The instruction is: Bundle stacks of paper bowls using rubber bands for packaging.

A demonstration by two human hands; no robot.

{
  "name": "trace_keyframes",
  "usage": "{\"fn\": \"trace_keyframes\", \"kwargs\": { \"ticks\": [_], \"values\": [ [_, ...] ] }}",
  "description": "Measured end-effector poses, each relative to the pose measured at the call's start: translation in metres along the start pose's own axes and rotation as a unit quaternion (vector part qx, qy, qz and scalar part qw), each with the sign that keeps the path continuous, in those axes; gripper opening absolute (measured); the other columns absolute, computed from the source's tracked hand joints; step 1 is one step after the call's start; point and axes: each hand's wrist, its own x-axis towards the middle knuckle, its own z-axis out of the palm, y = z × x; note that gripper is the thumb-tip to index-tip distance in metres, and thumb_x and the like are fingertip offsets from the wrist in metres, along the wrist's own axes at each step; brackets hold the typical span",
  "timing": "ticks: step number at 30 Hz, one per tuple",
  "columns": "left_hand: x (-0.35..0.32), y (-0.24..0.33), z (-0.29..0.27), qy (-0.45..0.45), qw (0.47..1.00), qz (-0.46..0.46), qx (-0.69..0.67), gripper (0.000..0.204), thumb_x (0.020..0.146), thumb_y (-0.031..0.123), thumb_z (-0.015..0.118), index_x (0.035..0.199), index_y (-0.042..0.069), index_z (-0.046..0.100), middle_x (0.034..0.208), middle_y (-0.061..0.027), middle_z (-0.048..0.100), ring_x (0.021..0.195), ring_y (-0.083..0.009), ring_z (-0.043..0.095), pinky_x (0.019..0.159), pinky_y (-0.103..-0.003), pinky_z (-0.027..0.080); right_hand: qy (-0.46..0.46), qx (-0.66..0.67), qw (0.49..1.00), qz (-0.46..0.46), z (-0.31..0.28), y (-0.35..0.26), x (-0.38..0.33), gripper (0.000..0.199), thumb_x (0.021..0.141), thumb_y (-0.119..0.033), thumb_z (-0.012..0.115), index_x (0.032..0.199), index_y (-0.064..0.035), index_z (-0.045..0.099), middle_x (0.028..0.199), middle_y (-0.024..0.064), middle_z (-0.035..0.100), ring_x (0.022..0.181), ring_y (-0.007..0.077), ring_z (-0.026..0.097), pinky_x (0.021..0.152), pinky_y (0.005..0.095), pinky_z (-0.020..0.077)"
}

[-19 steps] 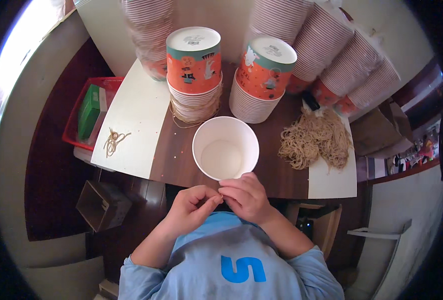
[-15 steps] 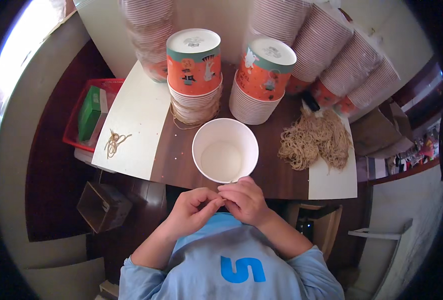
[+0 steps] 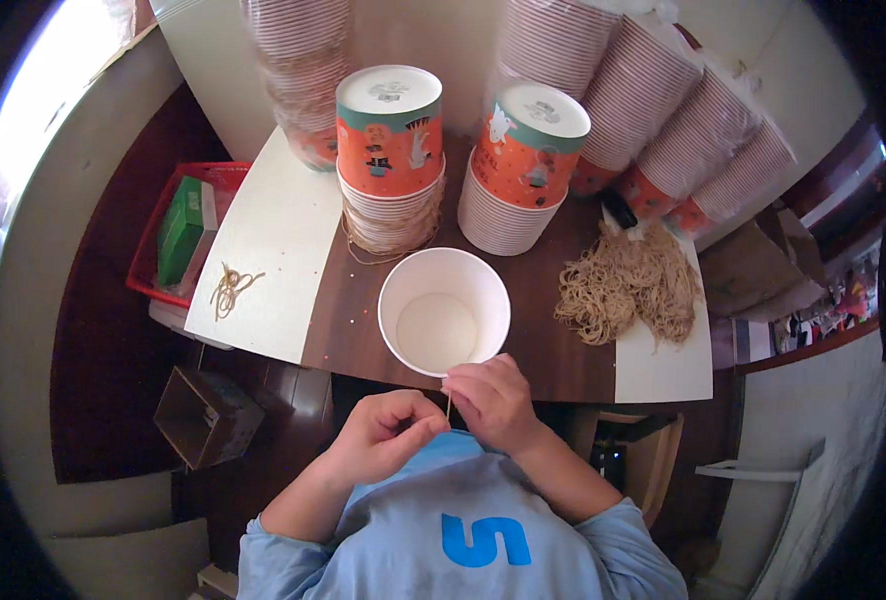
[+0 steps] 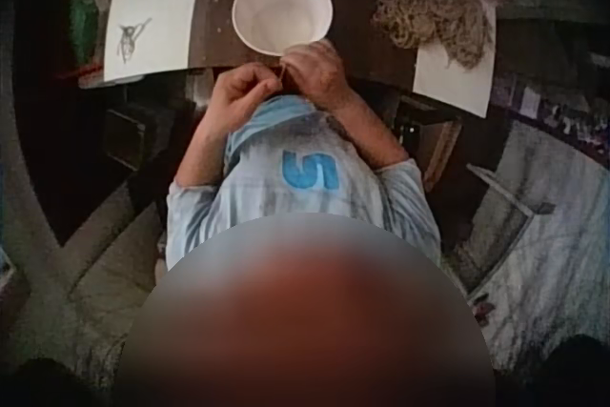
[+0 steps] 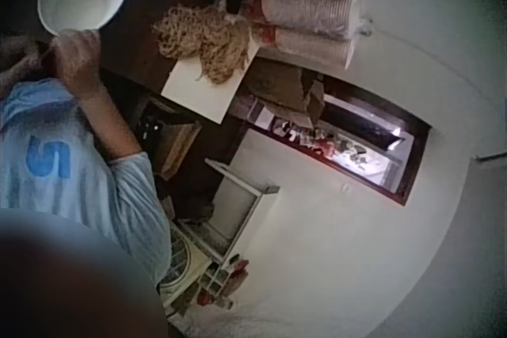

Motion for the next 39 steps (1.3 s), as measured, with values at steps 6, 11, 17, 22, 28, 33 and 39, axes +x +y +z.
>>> {"fn": "trace_keyframes", "kwargs": {
  "ticks": [6,11,17,22,28,33,39],
  "values": [
    [-0.008,0.021,-0.004,-0.055,0.996,0.064,-0.019,0.010,0.090,0.008,0.059,0.087,-0.001,0.062,0.079,-0.0014,0.060,0.067,-0.0041,0.049,0.058,-0.020,0.040,-0.073,-0.021,0.996,0.048,-0.012,0.019,0.003,0.013,0.070,-0.010,0.073,0.080,-0.0122,0.066,0.086,0.0025,0.067,0.071,0.0200,0.059,0.064,0.0336,0.0440],
    [-0.010,0.026,-0.010,-0.011,0.994,-0.017,-0.104,0.012,0.091,0.009,0.059,0.089,-0.002,0.062,0.082,-0.0026,0.062,0.072,-0.0047,0.052,0.064,-0.020,0.043,-0.160,-0.022,0.986,0.050,-0.031,0.030,0.017,0.006,0.073,-0.015,0.070,0.077,-0.0115,0.067,0.083,0.0022,0.066,0.072,0.0217,0.059,0.067,0.0349,0.0452],
    [-0.003,0.038,-0.042,-0.067,0.993,-0.094,-0.001,0.020,0.091,0.012,0.060,0.103,-0.003,0.064,0.088,-0.0032,0.066,0.079,-0.0065,0.057,0.069,-0.020,0.046,-0.342,0.018,0.924,0.167,-0.078,0.062,0.044,0.009,0.074,-0.011,0.065,0.080,-0.0043,0.066,0.080,0.0100,0.065,0.076,0.0263,0.064,0.068,0.0342,0.0504],
    [-0.002,0.021,-0.089,-0.035,0.965,-0.165,0.199,0.018,0.087,0.015,0.065,0.095,-0.001,0.068,0.074,-0.0016,0.065,0.067,-0.0050,0.055,0.058,-0.022,0.045,-0.444,0.008,0.873,0.203,-0.108,0.100,0.059,0.013,0.073,-0.011,0.065,0.083,-0.0017,0.066,0.076,0.0118,0.064,0.071,0.0263,0.063,0.066,0.0348,0.0500],
    [0.017,0.023,-0.070,0.022,0.985,-0.101,0.140,0.016,0.086,0.016,0.066,0.085,0.000,0.068,0.072,-0.0005,0.063,0.065,-0.0051,0.053,0.058,-0.022,0.044,-0.337,-0.063,0.933,0.112,-0.104,0.051,0.079,0.052,0.070,-0.013,0.072,0.118,-0.0041,0.055,0.116,0.0138,0.056,0.106,0.0281,0.055,0.090,0.0365,0.0440],
    [0.068,0.031,-0.019,-0.019,0.998,-0.051,0.034,0.018,0.088,0.016,0.064,0.086,-0.001,0.066,0.074,0.0012,0.061,0.068,-0.0048,0.052,0.059,-0.020,0.043,-0.229,0.331,0.882,0.247,-0.051,0.012,0.080,0.064,0.080,-0.017,0.073,0.133,-0.0033,0.040,0.119,0.0077,0.054,0.110,0.0155,0.052,0.095,0.0318,0.0421],
    [0.076,0.024,-0.038,-0.057,0.978,-0.187,-0.075,0.010,0.089,0.011,0.062,0.089,0.002,0.066,0.074,0.0006,0.061,0.063,-0.0043,0.053,0.053,-0.019,0.041,-0.195,0.304,0.848,0.388,-0.075,0.031,0.075,0.015,0.091,-0.015,0.060,0.091,-0.0009,0.065,0.078,-0.0005,0.063,0.075,0.0045,0.057,0.067,0.0224,0.0478]
  ]
}}
